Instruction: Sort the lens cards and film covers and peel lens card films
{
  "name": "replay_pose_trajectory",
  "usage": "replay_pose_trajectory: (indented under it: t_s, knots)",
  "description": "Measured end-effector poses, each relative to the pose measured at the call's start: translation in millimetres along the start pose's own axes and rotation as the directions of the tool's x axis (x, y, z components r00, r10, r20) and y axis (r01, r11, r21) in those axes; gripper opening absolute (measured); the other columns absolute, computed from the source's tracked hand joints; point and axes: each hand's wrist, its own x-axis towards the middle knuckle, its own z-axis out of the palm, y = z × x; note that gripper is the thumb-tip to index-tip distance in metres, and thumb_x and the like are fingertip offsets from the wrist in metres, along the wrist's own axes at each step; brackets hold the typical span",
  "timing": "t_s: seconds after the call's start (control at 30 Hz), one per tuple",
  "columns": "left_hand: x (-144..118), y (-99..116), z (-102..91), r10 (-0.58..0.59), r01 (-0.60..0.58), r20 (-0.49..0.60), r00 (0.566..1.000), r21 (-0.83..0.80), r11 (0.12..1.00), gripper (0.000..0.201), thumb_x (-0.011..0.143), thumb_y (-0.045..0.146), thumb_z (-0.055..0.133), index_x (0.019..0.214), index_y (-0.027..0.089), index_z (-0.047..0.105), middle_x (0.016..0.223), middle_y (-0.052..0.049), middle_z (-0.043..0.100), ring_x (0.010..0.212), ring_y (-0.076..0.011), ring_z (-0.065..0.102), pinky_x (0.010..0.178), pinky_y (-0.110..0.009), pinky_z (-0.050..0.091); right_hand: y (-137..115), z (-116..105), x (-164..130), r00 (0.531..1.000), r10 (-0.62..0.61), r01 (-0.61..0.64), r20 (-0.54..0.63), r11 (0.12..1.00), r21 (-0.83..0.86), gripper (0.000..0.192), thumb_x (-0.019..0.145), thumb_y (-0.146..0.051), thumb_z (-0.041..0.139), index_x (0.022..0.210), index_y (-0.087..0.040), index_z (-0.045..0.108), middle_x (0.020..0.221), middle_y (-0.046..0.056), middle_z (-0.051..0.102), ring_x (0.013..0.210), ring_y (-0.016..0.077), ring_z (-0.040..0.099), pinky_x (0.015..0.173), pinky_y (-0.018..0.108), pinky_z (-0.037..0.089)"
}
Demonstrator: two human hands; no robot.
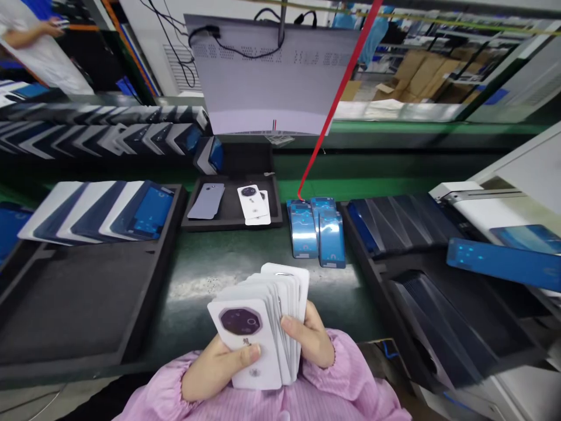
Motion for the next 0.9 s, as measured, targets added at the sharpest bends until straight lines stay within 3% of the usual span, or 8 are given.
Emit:
replay_pose_trajectory:
  t_s: [0.23,0.5,0.9]
  knots:
    - [-2,0,0.9,-0.021,0.021,-0.012,1.0,0.041,0.999,0.051,0.083,0.037,0.062,0.128,0.017,0.052,0.118,-0.014,0.064,0.108,-0.03,0.059,0.09,-0.043,0.049,4,1,-1,0.999,0.026,-0.026,-0.04,1.0,-0.009,0.031,0.075,-0.041,0.07,0.099,-0.022,0.067,0.086,0.002,0.069,0.077,0.0176,0.063,0.07,0.028,0.051]
    - [0,8,8.3,-0.016,0.049,-0.175,0.984,0.184,0.982,0.044,0.084,0.037,0.06,0.124,0.019,0.056,0.106,-0.009,0.069,0.107,-0.0265,0.059,0.092,-0.039,0.048,20,2,9,0.98,0.133,-0.101,-0.146,0.973,0.207,0.034,0.064,-0.042,0.076,0.089,-0.02,0.068,0.073,0.001,0.069,0.061,0.016,0.062,0.06,0.027,0.05]
    - [0,13,10.9,-0.027,0.05,-0.128,0.991,0.179,0.983,0.032,0.08,0.034,0.065,0.108,0.019,0.061,0.1,-0.006,0.069,0.09,-0.0234,0.063,0.076,-0.033,0.054,23,-1,-1,0.978,0.079,-0.077,-0.191,0.997,0.014,0.037,0.072,-0.049,0.069,0.095,-0.02,0.067,0.082,0.003,0.07,0.072,0.0201,0.065,0.068,0.033,0.053]
